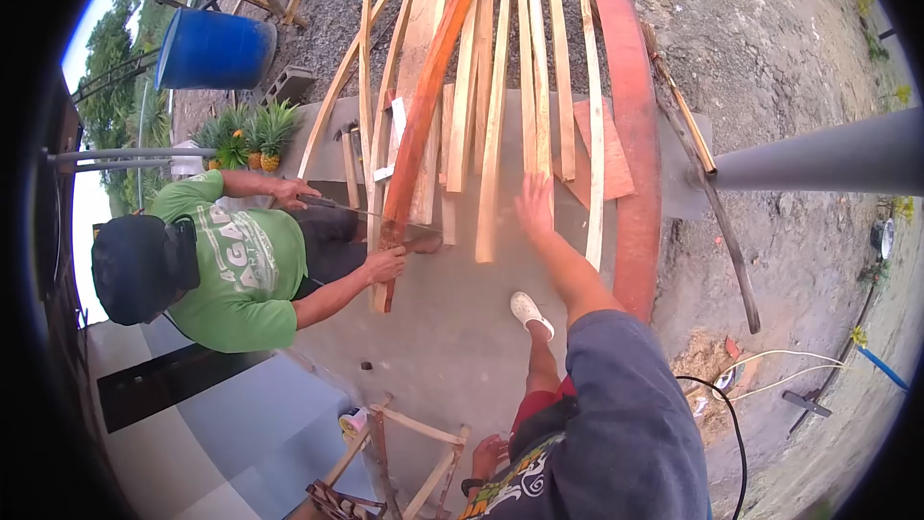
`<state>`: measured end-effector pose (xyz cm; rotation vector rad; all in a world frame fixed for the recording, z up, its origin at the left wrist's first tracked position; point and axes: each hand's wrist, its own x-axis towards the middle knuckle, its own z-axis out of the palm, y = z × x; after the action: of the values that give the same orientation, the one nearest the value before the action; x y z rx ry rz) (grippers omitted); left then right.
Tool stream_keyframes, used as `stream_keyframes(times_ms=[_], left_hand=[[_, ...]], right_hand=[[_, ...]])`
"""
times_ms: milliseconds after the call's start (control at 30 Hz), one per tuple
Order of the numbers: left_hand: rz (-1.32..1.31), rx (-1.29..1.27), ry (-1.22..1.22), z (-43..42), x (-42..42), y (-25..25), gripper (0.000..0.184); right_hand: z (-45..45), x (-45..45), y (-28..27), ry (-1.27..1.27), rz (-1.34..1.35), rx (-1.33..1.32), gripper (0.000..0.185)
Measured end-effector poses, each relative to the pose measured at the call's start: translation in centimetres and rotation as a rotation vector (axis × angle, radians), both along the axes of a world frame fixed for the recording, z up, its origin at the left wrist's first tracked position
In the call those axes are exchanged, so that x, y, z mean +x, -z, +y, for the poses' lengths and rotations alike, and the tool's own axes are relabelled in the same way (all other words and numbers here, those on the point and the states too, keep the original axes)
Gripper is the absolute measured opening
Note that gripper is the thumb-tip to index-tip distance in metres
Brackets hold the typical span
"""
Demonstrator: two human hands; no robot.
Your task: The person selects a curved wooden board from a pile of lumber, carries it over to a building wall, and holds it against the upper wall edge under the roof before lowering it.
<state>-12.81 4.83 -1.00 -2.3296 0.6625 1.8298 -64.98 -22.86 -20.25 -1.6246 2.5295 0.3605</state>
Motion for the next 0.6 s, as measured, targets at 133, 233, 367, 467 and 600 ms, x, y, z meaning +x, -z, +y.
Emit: stream_keyframes(times_ms=[133,233,367,467,600], left_hand=[[0.023,0.009,0.043,0.4,0.2,1.0,0.04],[0.052,-0.036,0.004,-0.9,0.7,0.9,0.038],[0.078,-0.051,0.001,-1.5,0.8,1.0,0.037],[0.121,-0.05,0.07,-2.1,0.7,2.0,0.038],[0.115,-0.074,0.131,-4.9,-0.5,2.3,0.037]], right_hand=[[-0.1,-0.2,1.7,-0.012,0.035,-0.059,0.027],[0.7,-0.4,1.6,0.119,-0.028,-0.258,0.029],[0.6,0.5,2.1,0.398,-0.316,-0.518,0.066],[1.4,0.0,-1.6,0.69,-0.729,-0.777,0.073],[1.1,-0.3,-2.3,0.699,-0.656,-0.817,0.073]])
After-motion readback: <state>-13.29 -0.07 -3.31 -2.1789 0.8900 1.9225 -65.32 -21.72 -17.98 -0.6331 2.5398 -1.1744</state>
